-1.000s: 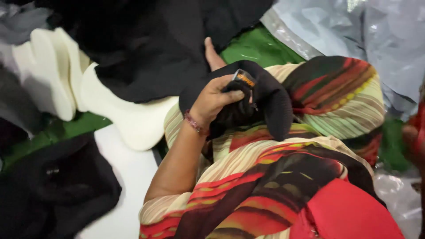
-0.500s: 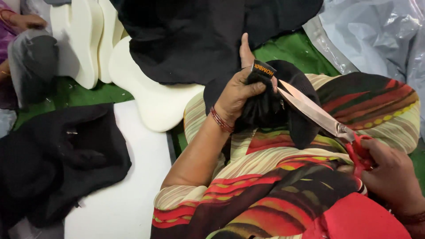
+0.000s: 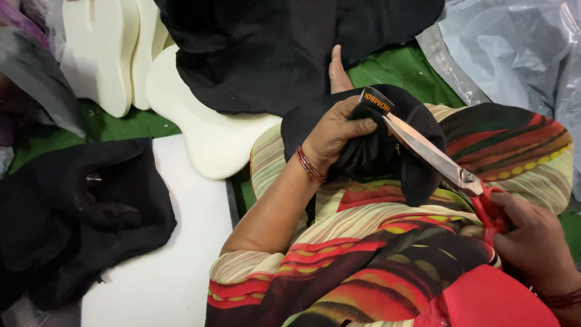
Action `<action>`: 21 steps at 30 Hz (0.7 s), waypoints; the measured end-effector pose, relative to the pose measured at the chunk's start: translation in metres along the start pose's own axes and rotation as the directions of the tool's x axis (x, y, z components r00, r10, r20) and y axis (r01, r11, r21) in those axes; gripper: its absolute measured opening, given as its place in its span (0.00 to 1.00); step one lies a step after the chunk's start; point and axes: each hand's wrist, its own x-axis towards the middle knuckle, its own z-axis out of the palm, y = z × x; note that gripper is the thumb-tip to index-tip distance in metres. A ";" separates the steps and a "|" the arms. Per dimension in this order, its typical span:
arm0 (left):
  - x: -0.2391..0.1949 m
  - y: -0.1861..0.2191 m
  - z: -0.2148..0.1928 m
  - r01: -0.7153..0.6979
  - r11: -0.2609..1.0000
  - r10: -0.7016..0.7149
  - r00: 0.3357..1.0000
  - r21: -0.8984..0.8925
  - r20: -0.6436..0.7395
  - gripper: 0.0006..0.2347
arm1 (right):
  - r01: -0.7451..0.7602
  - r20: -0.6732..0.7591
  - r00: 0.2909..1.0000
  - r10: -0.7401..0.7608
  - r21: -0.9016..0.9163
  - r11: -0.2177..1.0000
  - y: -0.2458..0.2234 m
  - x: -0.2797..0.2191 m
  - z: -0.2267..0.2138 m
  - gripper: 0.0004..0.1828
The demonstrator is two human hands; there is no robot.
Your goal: Cutting black fabric covers for foam products using a pair of scissors.
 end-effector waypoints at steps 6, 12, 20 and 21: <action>0.000 0.000 0.000 0.010 1.000 -0.010 1.000 0.020 -0.012 0.14 | -0.023 0.010 1.000 0.022 0.054 0.998 0.006 0.002 0.004 0.34; 0.003 0.003 0.001 0.011 0.999 -0.013 0.998 0.033 0.057 0.12 | -0.037 0.004 0.999 0.037 -0.004 0.999 -0.011 0.005 -0.006 0.38; 0.003 0.018 0.012 0.080 0.996 -0.085 0.991 0.045 0.105 0.12 | 0.073 -0.105 0.990 -0.092 -0.174 0.982 0.015 0.000 0.003 0.27; 0.003 0.019 0.012 0.078 0.996 -0.083 0.991 0.044 0.105 0.12 | 0.075 -0.104 0.990 -0.094 -0.175 0.982 0.012 0.001 0.000 0.27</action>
